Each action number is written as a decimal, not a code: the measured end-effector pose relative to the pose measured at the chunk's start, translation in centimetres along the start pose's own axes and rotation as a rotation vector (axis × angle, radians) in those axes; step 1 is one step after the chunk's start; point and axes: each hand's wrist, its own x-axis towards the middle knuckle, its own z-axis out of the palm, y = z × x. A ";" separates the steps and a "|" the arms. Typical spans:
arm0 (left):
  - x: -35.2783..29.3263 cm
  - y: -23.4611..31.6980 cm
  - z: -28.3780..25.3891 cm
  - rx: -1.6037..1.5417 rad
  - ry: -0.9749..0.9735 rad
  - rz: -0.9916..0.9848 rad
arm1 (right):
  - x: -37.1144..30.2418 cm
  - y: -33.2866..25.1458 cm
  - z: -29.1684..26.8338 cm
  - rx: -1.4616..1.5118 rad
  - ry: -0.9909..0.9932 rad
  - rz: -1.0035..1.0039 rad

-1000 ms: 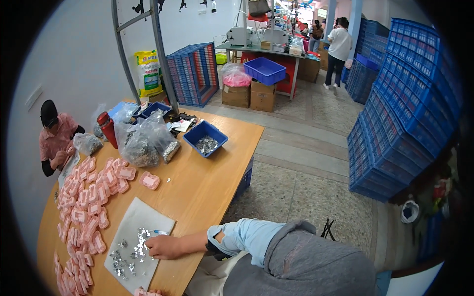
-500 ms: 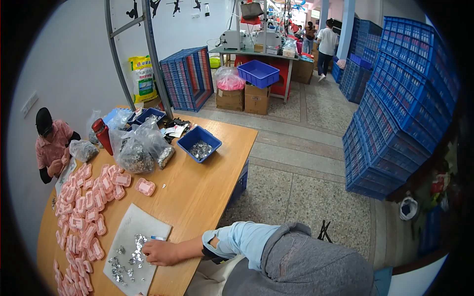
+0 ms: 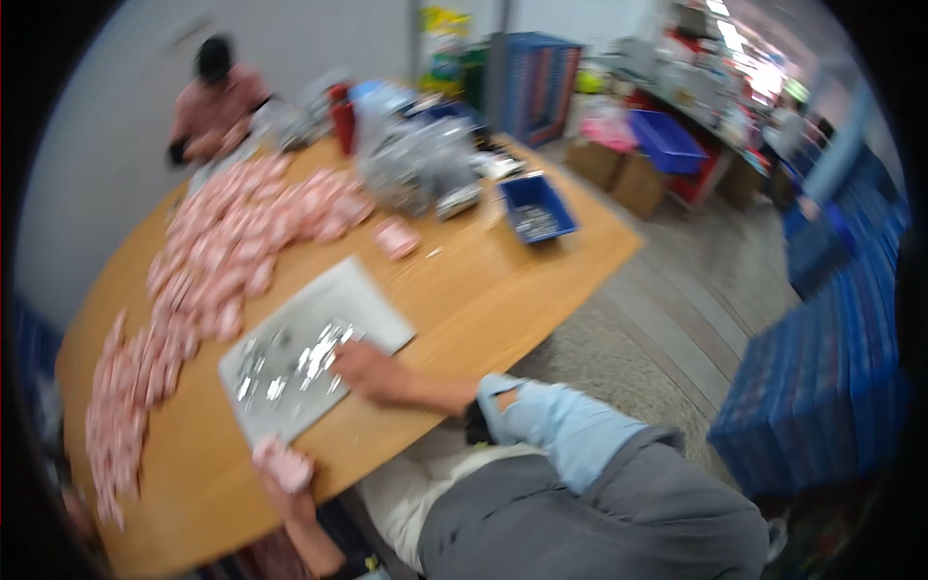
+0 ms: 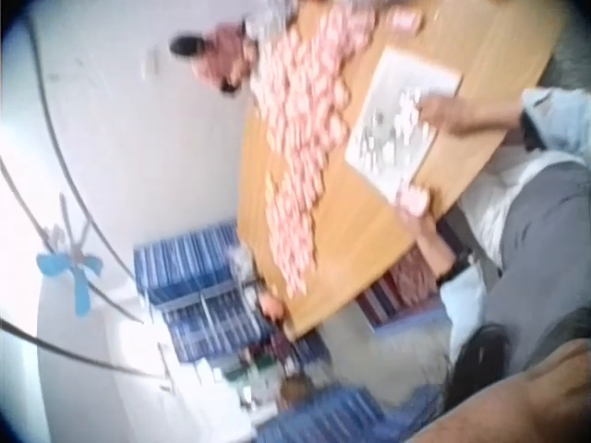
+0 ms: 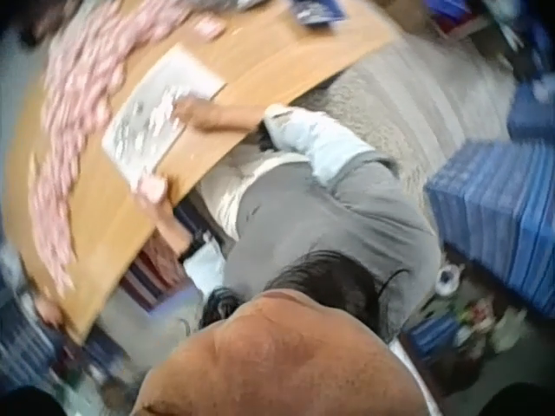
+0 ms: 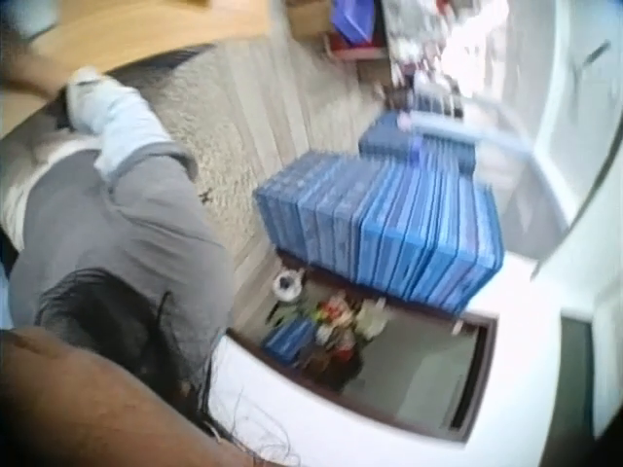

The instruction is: Assembling small silver metal components into pink plastic housings at a factory workbench.

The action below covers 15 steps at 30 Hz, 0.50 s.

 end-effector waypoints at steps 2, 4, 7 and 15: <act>-0.1 0.2 0.2 -0.063 0.111 -0.074 | 0.1 -0.2 -0.2 -0.043 0.022 -0.037; 0.3 0.1 1.4 -0.038 0.239 -0.118 | 0.3 -1.0 -1.3 -0.025 0.060 -0.025; 0.1 0.7 1.9 -0.042 0.224 -0.170 | 0.2 -1.0 -1.1 0.018 0.082 0.007; -0.2 1.5 1.8 0.006 0.190 -0.257 | 0.4 -2.1 -1.0 -0.062 -0.021 -0.033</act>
